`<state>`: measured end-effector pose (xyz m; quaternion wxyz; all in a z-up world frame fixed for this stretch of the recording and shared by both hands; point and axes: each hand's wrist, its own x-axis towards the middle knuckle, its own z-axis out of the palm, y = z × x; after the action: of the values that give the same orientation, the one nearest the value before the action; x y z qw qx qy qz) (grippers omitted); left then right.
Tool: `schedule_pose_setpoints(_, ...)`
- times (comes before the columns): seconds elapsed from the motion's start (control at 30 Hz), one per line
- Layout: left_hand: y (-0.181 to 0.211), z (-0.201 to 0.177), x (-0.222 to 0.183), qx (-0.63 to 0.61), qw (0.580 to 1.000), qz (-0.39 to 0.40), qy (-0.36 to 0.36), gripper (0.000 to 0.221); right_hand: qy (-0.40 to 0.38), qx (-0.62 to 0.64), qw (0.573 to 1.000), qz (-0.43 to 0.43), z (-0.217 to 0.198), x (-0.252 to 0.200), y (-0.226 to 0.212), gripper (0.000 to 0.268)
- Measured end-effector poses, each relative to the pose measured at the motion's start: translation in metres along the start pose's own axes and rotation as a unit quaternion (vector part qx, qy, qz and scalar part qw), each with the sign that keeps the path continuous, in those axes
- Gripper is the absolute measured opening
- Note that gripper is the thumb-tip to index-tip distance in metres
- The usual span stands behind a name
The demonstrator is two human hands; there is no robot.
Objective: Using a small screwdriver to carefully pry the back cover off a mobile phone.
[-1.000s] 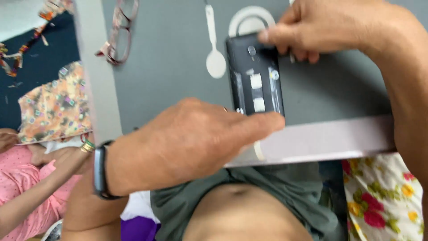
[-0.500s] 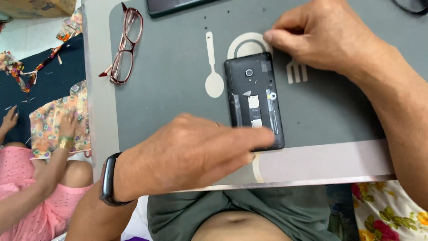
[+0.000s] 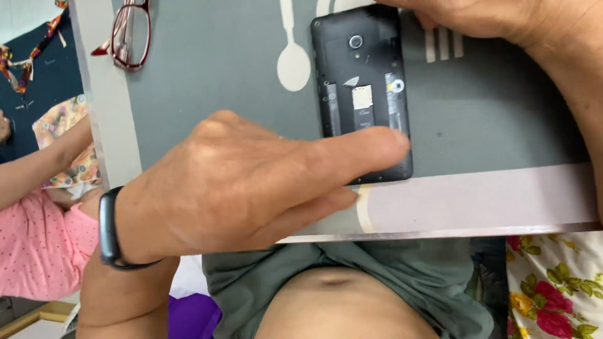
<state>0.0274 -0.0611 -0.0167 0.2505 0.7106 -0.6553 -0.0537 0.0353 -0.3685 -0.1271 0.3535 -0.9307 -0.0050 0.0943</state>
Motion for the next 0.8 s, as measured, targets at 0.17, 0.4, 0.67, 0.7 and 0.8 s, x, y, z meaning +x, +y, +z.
schedule_pose_setpoints(0.17, -0.004, 0.006, -0.002, 0.049, 0.998, 0.013, -0.021, 0.043, -0.007, 0.018, 1.0, 0.022, 0.003, -0.006, -0.013, 0.043)
schedule_pose_setpoints(0.4, -0.003, 0.016, 0.002, 0.021, 0.998, 0.05, 0.033, 0.036, 0.018, 0.037, 0.997, 0.061, -0.019, -0.018, -0.028, 0.034)
schedule_pose_setpoints(0.67, 0.006, 0.007, 0.01, 0.075, 0.986, 0.124, 0.085, 0.015, 0.05, 0.084, 0.995, 0.015, -0.041, -0.015, -0.039, 0.028)
schedule_pose_setpoints(0.7, 0.011, 0.007, 0.012, 0.069, 0.988, 0.113, 0.085, 0.013, 0.057, 0.085, 0.995, -0.008, -0.041, -0.016, -0.039, 0.024)
schedule_pose_setpoints(0.8, 0.011, 0.007, 0.014, 0.06, 0.991, 0.104, 0.067, 0.02, 0.056, 0.075, 0.996, 0.004, -0.041, -0.014, -0.041, 0.021)
